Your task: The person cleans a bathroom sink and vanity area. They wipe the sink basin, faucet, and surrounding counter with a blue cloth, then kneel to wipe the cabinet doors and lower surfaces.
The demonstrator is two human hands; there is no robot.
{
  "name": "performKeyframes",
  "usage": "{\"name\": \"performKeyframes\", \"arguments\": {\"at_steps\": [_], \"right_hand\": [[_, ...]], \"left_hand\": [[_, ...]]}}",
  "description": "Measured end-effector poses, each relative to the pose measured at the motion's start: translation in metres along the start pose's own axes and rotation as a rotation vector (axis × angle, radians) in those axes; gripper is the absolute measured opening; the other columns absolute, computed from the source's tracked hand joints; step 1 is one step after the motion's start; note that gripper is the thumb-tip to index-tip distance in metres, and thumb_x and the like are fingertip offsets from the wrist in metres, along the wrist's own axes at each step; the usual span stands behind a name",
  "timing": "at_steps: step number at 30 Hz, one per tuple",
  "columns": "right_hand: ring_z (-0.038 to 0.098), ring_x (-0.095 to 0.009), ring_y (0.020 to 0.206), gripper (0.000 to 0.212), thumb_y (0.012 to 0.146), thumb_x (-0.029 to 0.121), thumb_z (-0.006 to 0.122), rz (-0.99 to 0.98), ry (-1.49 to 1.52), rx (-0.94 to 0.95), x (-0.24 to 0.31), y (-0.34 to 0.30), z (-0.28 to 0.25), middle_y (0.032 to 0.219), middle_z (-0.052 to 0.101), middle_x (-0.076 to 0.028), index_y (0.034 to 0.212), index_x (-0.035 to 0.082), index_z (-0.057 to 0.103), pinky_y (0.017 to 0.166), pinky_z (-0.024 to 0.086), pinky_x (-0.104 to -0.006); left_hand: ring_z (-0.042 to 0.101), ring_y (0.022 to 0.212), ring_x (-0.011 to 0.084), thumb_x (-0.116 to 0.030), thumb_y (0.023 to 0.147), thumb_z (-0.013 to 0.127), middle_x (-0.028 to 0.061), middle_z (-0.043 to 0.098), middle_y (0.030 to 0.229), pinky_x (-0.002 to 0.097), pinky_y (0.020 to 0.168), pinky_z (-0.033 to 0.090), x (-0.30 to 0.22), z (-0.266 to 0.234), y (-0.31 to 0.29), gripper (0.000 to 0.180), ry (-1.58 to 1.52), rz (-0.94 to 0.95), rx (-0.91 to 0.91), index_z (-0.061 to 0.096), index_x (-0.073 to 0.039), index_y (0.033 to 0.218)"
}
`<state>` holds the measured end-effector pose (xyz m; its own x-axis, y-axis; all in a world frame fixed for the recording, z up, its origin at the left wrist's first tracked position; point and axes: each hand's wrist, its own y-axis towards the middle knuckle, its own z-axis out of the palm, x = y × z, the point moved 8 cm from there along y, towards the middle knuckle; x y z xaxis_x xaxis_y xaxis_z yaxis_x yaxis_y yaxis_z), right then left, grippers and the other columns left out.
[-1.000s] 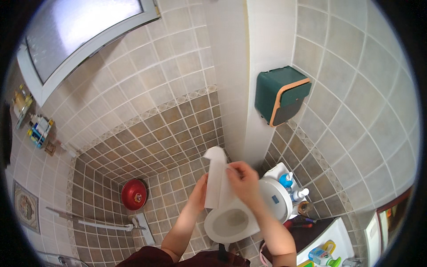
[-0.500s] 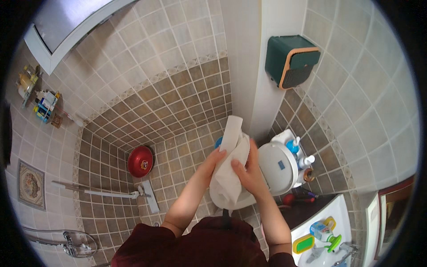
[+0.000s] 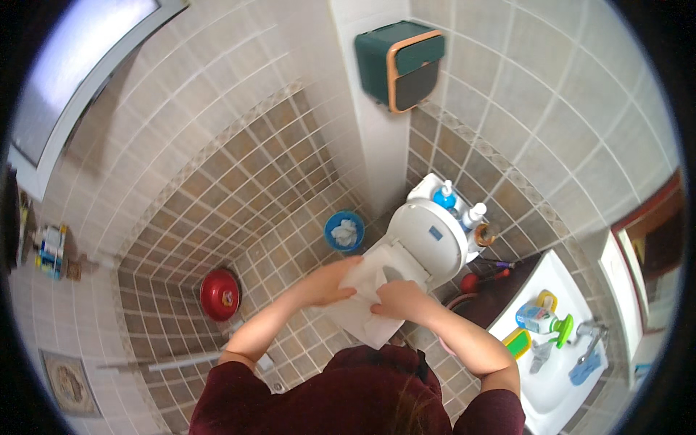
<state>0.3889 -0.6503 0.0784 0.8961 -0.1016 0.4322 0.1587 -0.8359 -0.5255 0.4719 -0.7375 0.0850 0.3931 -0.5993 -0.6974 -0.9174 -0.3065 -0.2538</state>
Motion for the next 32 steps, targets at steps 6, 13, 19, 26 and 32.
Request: {"name": "performKeyframes", "arguments": {"at_steps": [6,13,19,26,32], "right_hand": [[0.064,-0.032,0.075,0.025,0.081,0.031,0.057,0.083,0.059,-0.254,-0.01,-0.039,-0.053,0.076,0.065,-0.014,0.091,0.009,0.066,0.064,0.049,-0.0433],[0.065,-0.029,0.065,0.014,0.081,0.023,0.058,0.459,-0.272,-0.451,-0.049,-0.1,-0.13,0.067,0.064,-0.01,0.083,0.01,0.063,0.053,0.046,-0.0407],[0.067,-0.023,0.065,0.008,0.075,0.012,0.057,0.652,-0.479,-0.589,-0.084,-0.129,-0.161,0.068,0.066,-0.009,0.078,0.01,0.064,0.053,0.051,-0.0354],[0.063,-0.032,0.063,0.019,0.078,0.029,0.062,0.587,-0.114,-0.814,-0.117,-0.158,-0.136,0.065,0.062,-0.013,0.085,0.011,0.064,0.058,0.049,-0.043],[0.063,-0.034,0.064,0.029,0.08,0.036,0.063,0.534,0.185,-0.999,-0.102,-0.149,-0.135,0.066,0.063,-0.014,0.09,0.009,0.064,0.059,0.051,-0.0428]], "left_hand": [[0.059,0.094,0.0319,-0.014,0.074,0.058,0.0148,0.053,0.114,0.0422,0.071,0.052,-0.065,-0.022,0.046,0.068,0.471,0.334,-0.117,0.031,-0.007,0.136],[0.059,0.088,0.0359,-0.016,0.081,0.054,0.0184,0.053,0.112,0.0429,0.071,0.05,-0.144,-0.092,0.099,0.064,0.324,0.444,0.066,0.027,-0.006,0.138],[0.061,0.083,0.0351,-0.014,0.08,0.055,0.0176,0.055,0.106,0.0426,0.068,0.05,-0.133,-0.12,0.135,0.065,0.635,0.442,0.021,0.028,-0.009,0.139],[0.058,0.093,0.0385,-0.025,0.082,0.061,0.0201,0.049,0.111,0.0457,0.074,0.05,-0.138,-0.333,0.221,0.061,0.711,0.259,-0.784,0.034,-0.012,0.136],[0.042,0.12,0.0366,-0.026,0.079,0.062,0.0203,0.025,0.143,0.045,0.101,0.035,-0.118,-0.389,0.391,0.075,0.878,0.053,-0.773,0.023,-0.017,0.143]]}}
